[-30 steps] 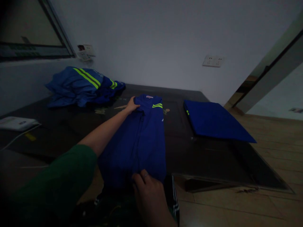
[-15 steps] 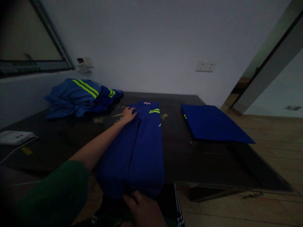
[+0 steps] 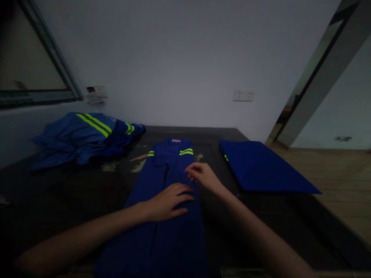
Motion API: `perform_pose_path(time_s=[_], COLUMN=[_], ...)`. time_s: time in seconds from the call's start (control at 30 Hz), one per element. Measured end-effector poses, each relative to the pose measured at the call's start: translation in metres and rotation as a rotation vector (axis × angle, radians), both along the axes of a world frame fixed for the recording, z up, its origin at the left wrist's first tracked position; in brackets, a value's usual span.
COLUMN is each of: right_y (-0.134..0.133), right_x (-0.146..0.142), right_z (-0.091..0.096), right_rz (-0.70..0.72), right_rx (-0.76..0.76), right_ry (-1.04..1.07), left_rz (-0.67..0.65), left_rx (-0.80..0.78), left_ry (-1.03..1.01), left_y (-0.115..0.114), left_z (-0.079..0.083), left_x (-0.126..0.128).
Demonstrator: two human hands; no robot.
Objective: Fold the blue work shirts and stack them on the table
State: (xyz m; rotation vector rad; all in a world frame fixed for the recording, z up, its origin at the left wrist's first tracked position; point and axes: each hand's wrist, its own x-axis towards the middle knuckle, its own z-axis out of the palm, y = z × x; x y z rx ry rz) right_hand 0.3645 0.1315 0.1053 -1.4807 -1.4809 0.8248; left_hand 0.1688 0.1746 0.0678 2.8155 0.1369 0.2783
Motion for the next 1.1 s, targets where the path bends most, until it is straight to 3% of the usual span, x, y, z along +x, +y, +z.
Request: perform_pose_path(time_s=[0.1,0.2,0.37,0.53,0.67,0.8,0.93,1.1], right_y=[0.077,0.131,0.192,0.245,0.278,0.298,0.31,0.309], right_x=[0.035,0.061,0.09,0.105,0.111,0.118,0.125,0.123], right_z=[-0.016,-0.027,-0.04,-0.049,-0.06,-0.074,-0.08,-0.083], right_rz=[-0.255,-0.401,-0.422,-0.32,-0.2,-0.193,-0.195,-0.14], right_rx=[-0.006,-0.018,-0.004,0.056,0.088,0.089,0.098,0.131], right_ry=[-0.204,-0.386,-0.501,-0.581,-0.654,-0.771,-0.91,-1.061], left_rz=[-0.053,-0.075,-0.14,-0.159,-0.067,-0.064,-0.042,-0.091], left_rx=[-0.029,-0.084,-0.111,-0.075,0.075,0.226,0.162,0.13], left_ry=[0.073,0.124,0.097,0.026,-0.057,-0.184,-0.142,-0.068], left_y=[-0.018,-0.021,-0.017,-0.005,0.009,0.012,0.011,0.012], left_z=[-0.004,-0.007,-0.021,-0.04,-0.055,-0.076,-0.086,-0.08], left_x=[0.014,0.024,0.027,0.036,0.041,0.043,0.045,0.045])
